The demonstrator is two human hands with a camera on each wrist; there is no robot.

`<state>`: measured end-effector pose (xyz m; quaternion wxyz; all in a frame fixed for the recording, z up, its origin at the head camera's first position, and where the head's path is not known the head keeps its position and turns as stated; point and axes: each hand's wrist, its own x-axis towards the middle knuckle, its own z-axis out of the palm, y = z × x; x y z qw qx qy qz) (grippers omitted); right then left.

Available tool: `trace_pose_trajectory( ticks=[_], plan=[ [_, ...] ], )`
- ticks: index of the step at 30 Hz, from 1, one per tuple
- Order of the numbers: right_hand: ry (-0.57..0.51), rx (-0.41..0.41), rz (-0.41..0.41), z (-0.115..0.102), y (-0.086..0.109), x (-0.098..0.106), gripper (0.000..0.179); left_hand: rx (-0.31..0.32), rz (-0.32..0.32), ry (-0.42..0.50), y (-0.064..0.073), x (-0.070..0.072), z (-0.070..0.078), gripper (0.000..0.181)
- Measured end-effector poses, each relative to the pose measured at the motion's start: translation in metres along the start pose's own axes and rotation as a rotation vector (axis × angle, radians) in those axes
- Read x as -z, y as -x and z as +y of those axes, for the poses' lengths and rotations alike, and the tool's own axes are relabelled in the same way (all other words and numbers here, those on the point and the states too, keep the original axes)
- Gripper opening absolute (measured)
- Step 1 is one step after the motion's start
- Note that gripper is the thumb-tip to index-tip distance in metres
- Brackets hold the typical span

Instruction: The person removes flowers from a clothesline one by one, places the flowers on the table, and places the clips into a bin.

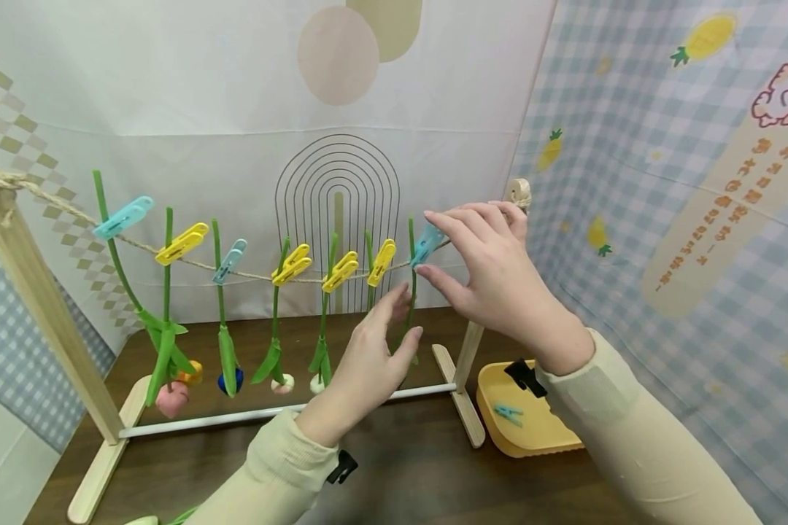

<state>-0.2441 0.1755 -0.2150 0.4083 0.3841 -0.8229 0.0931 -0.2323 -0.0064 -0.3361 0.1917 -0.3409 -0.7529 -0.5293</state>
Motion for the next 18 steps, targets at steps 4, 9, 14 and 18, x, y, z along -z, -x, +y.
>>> trace_pose_trajectory(
  ticks=[4,9,14,18],
  plan=[
    [-0.003,-0.008,0.008,-0.0007,-0.0015,-0.0014,0.047,0.001,0.003,0.027,-0.0034,-0.0015,0.0012,0.05],
    [-0.016,-0.03,0.016,-0.0022,-0.0018,-0.0016,0.034,-0.008,-0.016,0.03,-0.0031,-0.0045,0.0018,0.043],
    [-0.007,-0.051,0.031,-0.0034,-0.0028,-0.0024,0.028,-0.02,-0.001,-0.002,-0.0036,-0.0054,0.0026,0.037],
    [0.015,-0.069,0.02,-0.0039,-0.0033,-0.0029,0.027,-0.023,-0.004,-0.009,-0.0029,-0.0044,0.0033,0.037]
  ],
)
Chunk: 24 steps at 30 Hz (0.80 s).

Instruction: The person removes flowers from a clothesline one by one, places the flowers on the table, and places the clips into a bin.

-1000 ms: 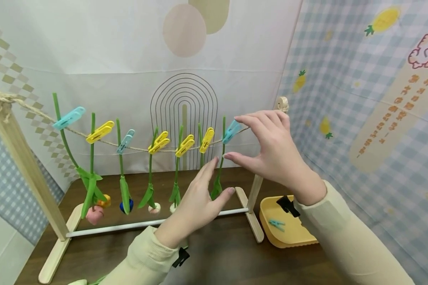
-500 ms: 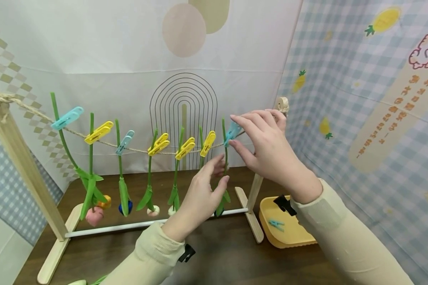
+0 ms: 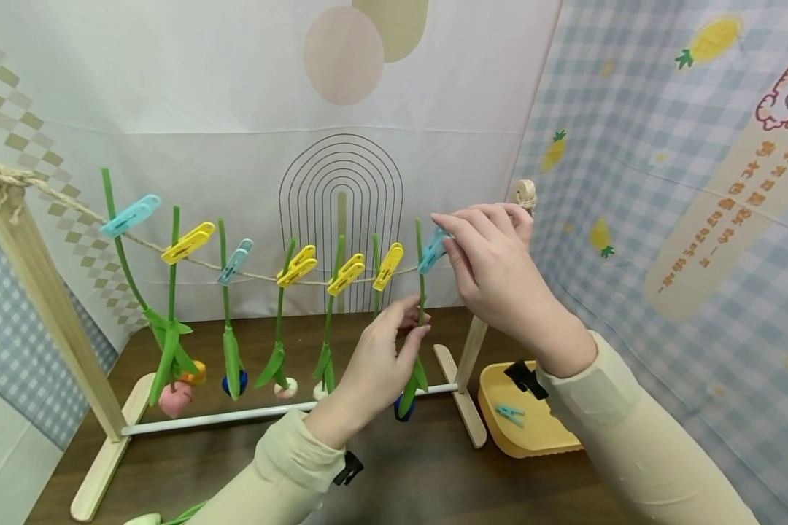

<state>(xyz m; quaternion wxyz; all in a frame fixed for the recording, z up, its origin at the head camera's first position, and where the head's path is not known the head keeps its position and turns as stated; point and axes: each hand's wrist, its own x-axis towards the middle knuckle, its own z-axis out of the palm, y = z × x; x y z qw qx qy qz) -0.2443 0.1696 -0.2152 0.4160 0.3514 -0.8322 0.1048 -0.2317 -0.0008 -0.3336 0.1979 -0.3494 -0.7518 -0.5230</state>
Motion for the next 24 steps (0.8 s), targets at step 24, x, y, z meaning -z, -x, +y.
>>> trace_pose_trajectory(
  ticks=[24],
  plan=[
    [-0.183,-0.052,-0.015,-0.0078,0.0047,0.0027,0.018,0.015,-0.019,0.014,0.0036,-0.0001,-0.0093,0.031]
  ],
)
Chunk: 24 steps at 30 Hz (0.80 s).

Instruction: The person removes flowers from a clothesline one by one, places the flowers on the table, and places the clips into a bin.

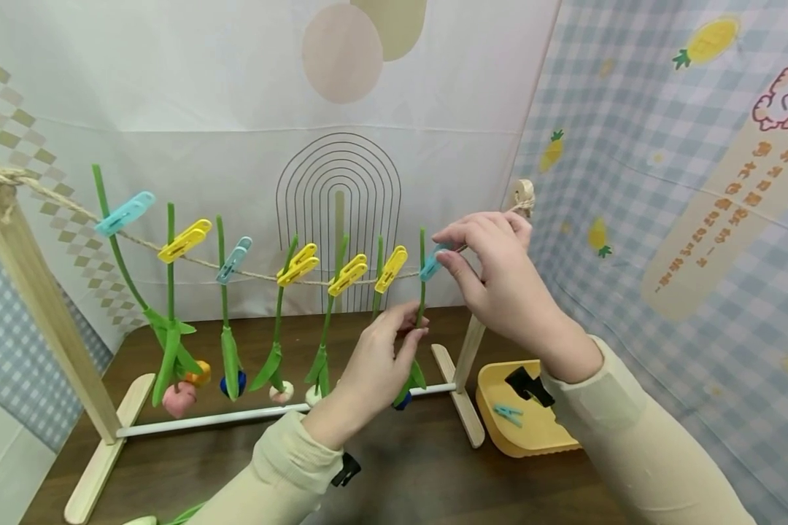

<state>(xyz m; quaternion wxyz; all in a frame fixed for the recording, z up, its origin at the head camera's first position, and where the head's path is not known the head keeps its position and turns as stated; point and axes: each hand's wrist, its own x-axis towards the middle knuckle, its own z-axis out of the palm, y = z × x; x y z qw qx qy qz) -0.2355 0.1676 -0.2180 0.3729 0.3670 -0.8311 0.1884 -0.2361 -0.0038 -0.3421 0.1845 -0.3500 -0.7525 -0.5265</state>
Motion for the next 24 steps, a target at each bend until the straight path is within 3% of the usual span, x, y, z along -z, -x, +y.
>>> trace_pose_trajectory(
  ticks=[7,16,24],
  plan=[
    [-0.022,0.084,0.074,-0.003,-0.001,-0.001,0.017,0.005,0.004,0.001,0.0,0.0,0.003,0.031],
    [-0.033,0.103,0.166,-0.004,-0.004,-0.003,0.016,0.042,-0.007,0.02,0.005,0.0,-0.002,0.031],
    [-0.008,0.104,0.134,0.003,0.001,-0.004,0.019,0.107,-0.041,-0.01,0.016,0.01,-0.011,0.033]
  ],
)
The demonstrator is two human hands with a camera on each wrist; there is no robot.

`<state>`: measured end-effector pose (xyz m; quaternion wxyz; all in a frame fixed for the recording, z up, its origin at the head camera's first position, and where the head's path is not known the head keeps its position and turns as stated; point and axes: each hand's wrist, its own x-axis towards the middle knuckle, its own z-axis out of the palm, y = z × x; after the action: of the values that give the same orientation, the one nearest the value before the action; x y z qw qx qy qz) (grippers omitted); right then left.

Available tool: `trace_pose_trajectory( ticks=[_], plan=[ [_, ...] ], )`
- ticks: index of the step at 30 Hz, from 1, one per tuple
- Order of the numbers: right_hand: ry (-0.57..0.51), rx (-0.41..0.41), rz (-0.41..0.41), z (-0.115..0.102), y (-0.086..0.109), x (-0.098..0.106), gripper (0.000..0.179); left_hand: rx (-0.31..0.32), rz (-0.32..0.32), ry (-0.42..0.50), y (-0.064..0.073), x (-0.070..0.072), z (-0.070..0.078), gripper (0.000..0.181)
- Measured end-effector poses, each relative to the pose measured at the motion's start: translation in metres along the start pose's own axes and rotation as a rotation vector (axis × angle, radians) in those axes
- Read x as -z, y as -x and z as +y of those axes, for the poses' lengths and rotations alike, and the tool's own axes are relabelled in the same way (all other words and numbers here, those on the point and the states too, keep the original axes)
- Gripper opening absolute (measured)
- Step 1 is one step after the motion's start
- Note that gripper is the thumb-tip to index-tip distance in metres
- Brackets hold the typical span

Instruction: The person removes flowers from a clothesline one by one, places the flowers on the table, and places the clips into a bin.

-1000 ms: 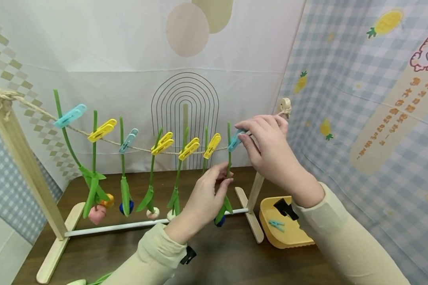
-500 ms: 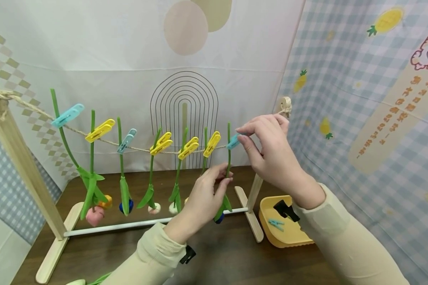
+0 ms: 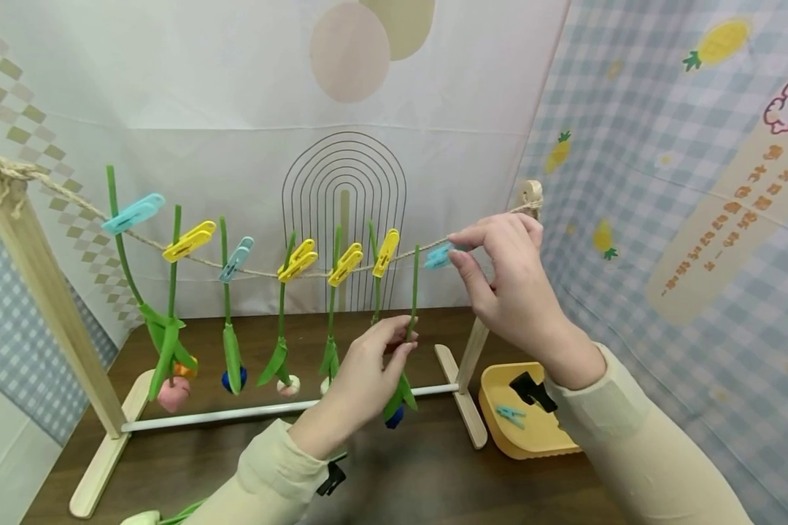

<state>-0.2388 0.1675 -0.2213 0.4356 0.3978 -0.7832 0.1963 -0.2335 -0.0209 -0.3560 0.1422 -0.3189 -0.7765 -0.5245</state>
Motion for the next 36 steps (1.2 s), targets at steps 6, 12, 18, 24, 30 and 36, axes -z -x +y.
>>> trace_pose_trajectory(
  ticks=[6,12,18,24,30,36],
  plan=[
    [-0.04,-0.035,-0.072,0.005,0.01,-0.003,0.025,0.003,-0.005,-0.033,0.01,0.009,-0.008,0.031],
    [-0.095,-0.092,-0.151,0.009,0.024,-0.007,0.03,0.011,-0.029,-0.089,0.023,0.016,-0.013,0.032],
    [-0.111,-0.199,-0.277,0.013,0.046,-0.009,0.03,0.008,-0.086,-0.165,0.035,0.023,-0.016,0.031],
    [-0.128,-0.307,-0.358,0.019,0.073,-0.014,0.029,-0.045,-0.123,-0.202,0.047,0.028,-0.015,0.031],
    [-0.112,-0.401,-0.422,0.022,0.108,-0.022,0.03,-0.121,-0.202,-0.348,0.067,0.032,-0.018,0.029],
    [-0.117,-0.532,-0.463,0.028,0.15,-0.025,0.029,-0.102,-0.367,-0.517,0.094,0.037,-0.022,0.029]
  ],
)
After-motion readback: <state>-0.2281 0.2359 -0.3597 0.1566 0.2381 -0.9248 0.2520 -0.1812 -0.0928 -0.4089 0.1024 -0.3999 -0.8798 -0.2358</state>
